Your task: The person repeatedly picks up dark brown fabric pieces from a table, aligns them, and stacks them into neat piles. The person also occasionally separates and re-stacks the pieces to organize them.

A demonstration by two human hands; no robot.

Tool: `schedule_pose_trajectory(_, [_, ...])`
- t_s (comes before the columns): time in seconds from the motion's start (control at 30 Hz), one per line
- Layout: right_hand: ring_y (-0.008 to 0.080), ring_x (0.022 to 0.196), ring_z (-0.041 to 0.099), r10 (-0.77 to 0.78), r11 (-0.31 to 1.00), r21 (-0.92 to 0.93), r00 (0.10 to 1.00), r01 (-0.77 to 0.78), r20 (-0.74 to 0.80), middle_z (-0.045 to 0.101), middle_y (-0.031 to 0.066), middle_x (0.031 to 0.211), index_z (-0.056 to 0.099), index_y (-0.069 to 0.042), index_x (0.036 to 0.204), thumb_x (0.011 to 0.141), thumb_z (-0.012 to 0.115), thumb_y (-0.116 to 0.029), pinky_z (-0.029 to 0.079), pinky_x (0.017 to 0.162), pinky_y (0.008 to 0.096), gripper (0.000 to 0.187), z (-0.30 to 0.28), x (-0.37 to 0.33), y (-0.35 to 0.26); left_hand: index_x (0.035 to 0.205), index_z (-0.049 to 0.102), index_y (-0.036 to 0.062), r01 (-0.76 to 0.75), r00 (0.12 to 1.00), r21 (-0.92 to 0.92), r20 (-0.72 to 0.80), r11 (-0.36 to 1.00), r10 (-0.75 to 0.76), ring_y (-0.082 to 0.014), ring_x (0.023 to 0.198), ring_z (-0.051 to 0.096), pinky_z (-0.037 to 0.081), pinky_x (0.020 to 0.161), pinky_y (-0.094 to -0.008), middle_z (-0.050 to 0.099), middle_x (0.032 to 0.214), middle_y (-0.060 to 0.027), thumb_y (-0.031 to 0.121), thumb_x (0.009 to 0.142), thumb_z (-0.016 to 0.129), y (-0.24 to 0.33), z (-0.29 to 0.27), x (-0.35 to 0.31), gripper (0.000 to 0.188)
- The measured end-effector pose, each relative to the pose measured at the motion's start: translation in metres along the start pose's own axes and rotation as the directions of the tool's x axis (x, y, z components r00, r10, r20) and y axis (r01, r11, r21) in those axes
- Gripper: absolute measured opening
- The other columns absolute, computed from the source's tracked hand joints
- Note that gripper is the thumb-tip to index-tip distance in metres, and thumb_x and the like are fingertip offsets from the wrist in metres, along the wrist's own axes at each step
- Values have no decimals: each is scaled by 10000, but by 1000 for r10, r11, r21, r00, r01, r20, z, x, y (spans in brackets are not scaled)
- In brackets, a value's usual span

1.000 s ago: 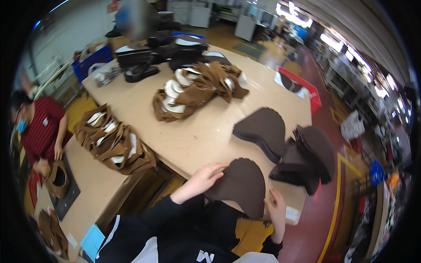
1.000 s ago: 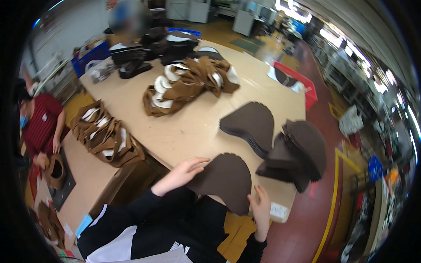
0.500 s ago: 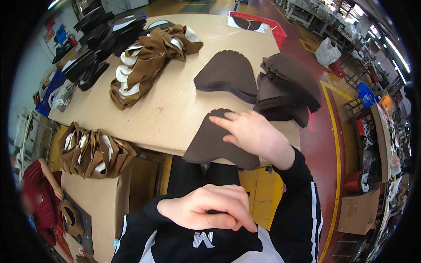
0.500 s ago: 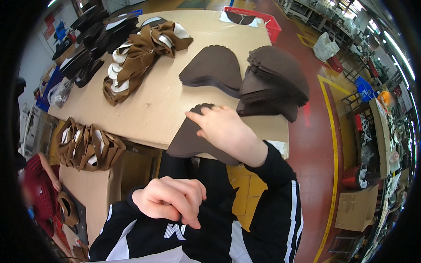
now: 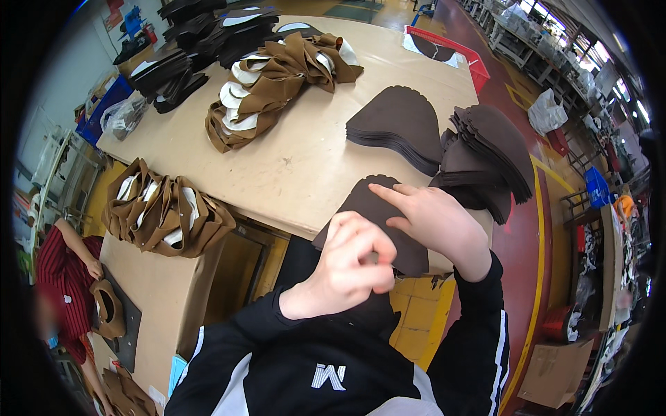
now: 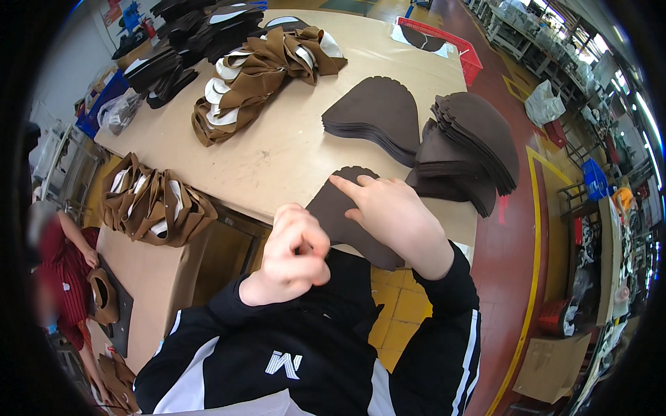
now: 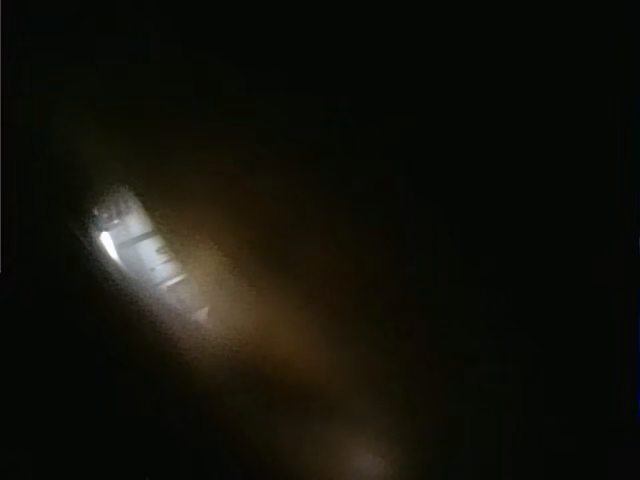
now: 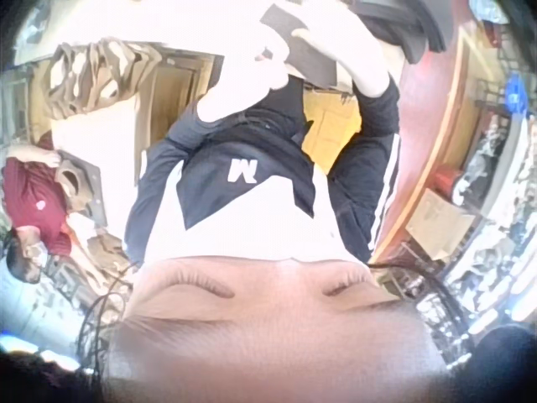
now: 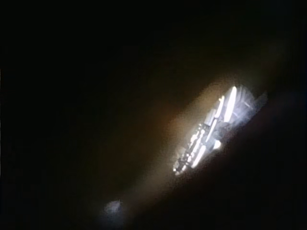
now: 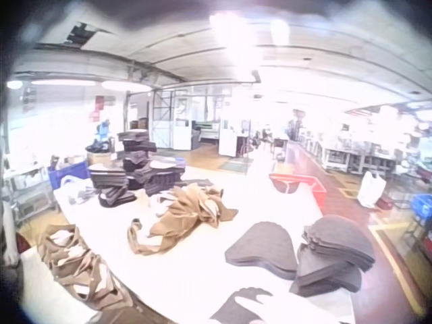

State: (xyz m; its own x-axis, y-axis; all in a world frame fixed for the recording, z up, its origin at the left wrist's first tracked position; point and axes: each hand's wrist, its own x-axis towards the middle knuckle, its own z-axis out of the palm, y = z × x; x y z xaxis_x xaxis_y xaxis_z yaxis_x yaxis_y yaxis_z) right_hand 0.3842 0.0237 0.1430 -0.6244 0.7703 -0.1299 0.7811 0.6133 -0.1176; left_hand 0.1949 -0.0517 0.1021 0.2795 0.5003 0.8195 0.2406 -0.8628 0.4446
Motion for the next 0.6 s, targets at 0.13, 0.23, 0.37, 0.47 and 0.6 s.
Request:
schedule_pose_trajectory(0.13, [376, 994, 689, -19, 999, -28, 999, 18, -36, 650, 181, 1287, 499, -192, 1492, 901, 711, -232, 561, 893, 420, 629, -1, -6, -4, 713, 577, 193, -373, 928, -14, -20, 928, 373, -207, 903, 613, 435, 906, -423, 649, 946, 15, 142, 660, 713, 17, -21, 7, 155])
schedule_pose_trajectory(0.23, [381, 1013, 678, -12, 999, 30, 1000, 12, -17, 638, 194, 1303, 501, -177, 1488, 897, 712, -206, 548, 911, 426, 628, -6, -12, -9, 715, 586, 152, -404, 910, -366, -72, 838, 408, -231, 900, 667, 435, 885, -406, 682, 942, -26, 89, 814, 660, 36, -41, 24, 138])
schedule_pose_trajectory(0.37, [404, 1050, 651, -113, 985, 126, 993, 115, -28, 617, 224, 1317, 496, -143, 1485, 896, 705, -159, 532, 916, 445, 625, -6, -14, -17, 742, 625, 76, -256, 929, -640, 43, 724, 367, -251, 855, 682, 461, 797, -381, 683, 901, -72, 19, 879, 598, 42, -66, 47, 151])
schedule_pose_trajectory(0.47, [408, 1112, 632, -176, 972, 161, 984, 172, 13, 609, 229, 1332, 475, -136, 1499, 919, 686, -160, 515, 964, 436, 617, -7, -12, -19, 780, 629, 43, -208, 942, -740, 25, 639, 335, -254, 827, 675, 480, 775, -436, 684, 909, -94, 9, 891, 603, 48, -64, 49, 119])
schedule_pose_trajectory(0.6, [390, 1152, 624, -106, 989, 103, 994, 104, 14, 610, 225, 1341, 455, -176, 1520, 947, 668, -214, 487, 1019, 431, 613, -16, -29, -22, 792, 543, 102, -469, 878, -773, -358, 427, 317, -248, 797, 637, 449, 858, -613, 677, 987, -46, 116, 946, 655, 51, -9, 39, 191])
